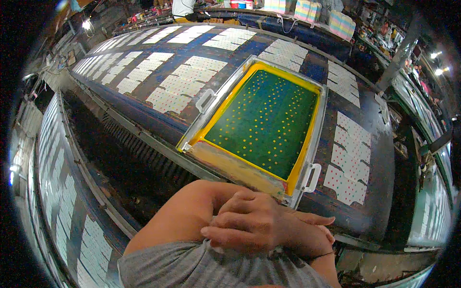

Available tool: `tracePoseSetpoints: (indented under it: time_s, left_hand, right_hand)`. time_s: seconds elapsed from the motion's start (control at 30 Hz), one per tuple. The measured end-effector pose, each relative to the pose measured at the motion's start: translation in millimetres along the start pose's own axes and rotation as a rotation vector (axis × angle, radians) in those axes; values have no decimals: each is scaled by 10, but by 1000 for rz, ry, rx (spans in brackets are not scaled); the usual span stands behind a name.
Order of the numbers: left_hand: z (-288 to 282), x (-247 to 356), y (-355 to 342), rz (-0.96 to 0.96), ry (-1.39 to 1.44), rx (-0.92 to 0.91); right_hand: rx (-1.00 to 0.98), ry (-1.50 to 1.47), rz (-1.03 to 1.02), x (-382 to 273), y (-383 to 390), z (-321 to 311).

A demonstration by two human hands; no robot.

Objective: The person uses a squeegee to pull yellow ink across a screen printing frame, depositing ink onto white fabric pieces laid out on a table. The person repeatedly repositions the frame and repeats the squeegee stroke to print multiple fabric pieces.

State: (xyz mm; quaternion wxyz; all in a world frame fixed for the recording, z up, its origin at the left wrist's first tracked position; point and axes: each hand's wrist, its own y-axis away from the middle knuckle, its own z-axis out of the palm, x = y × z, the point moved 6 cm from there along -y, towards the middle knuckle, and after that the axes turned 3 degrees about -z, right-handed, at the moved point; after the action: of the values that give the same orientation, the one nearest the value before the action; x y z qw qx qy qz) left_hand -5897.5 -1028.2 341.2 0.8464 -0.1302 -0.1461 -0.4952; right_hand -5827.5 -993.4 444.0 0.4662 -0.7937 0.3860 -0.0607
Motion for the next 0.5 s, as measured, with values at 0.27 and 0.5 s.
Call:
tracePoseSetpoints:
  time_s: [0.27, 0.5]
  left_hand:
    - [-153, 257, 178, 118, 125, 84]
    - [-1172, 1489, 1569, 719, -719, 777]
  right_hand:
    - [41, -318, 276, 53, 801, -377]
    - [516, 1, 871, 188, 2079, -853]
